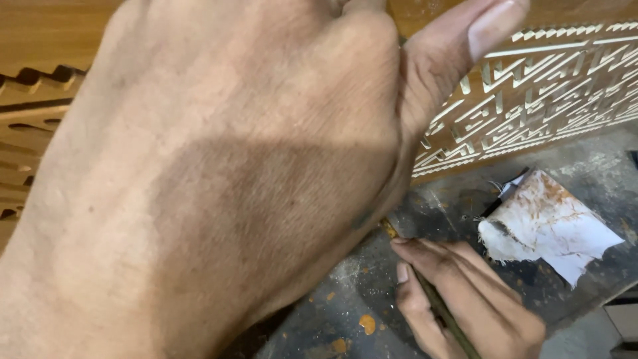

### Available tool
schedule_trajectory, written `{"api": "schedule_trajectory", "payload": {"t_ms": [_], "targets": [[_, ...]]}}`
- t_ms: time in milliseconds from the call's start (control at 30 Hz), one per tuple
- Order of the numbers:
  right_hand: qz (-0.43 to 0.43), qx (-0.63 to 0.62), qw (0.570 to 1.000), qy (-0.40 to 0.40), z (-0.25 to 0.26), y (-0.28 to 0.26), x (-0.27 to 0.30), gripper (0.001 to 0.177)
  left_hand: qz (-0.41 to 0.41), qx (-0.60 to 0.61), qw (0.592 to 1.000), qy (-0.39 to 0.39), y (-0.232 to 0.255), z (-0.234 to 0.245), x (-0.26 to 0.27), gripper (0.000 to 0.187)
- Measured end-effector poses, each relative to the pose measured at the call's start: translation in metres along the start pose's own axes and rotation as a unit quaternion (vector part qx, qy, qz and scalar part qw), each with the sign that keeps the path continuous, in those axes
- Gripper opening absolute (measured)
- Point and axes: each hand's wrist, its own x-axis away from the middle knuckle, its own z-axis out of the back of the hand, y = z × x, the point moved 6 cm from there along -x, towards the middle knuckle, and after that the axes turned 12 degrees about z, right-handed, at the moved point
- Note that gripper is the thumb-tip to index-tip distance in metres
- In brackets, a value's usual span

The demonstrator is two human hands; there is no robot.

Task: Apply yellow stain to the recessed carved areas of a wooden panel using a small brush.

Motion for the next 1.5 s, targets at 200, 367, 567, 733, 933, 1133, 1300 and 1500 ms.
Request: {"api": "schedule_trajectory", "payload": {"t_ms": [200,367,567,733,933,1133,1300,1500], "targets": [[0.068,-0.082,0.994,-0.019,-0.005,0.011,0.006,0.023,0.048,0.103,0.992,-0.047,0.0,-0.006,-0.003,0.038],[0.006,-0.058,0.998,-0.008,-0.004,0.017,0.018,0.021,0.07,0.147,0.986,-0.037,-0.004,-0.007,-0.001,0.029],[0.022,-0.071,0.997,-0.026,0.002,0.006,0.015,0.024,0.046,0.134,0.989,-0.032,-0.001,-0.005,-0.007,0.031],[0.013,-0.051,0.998,-0.024,0.006,0.018,0.02,0.021,0.036,0.114,0.991,-0.055,-0.003,0.002,-0.016,0.033],[0.018,-0.056,0.998,-0.009,0.002,0.024,0.022,0.021,0.042,0.105,0.989,-0.098,-0.013,0.007,-0.023,0.037],[-0.046,-0.031,0.998,-0.033,-0.004,0.03,0.012,0.026,0.108,0.154,0.963,-0.194,-0.025,0.003,-0.025,0.045],[-0.063,-0.025,0.996,-0.065,-0.006,0.041,0.026,0.034,0.129,0.118,0.968,-0.18,-0.027,0.0,-0.021,0.049],[-0.097,-0.062,0.989,-0.093,-0.013,0.058,0.04,0.029,0.094,0.104,0.979,-0.151,-0.027,0.001,-0.021,0.047]]}}
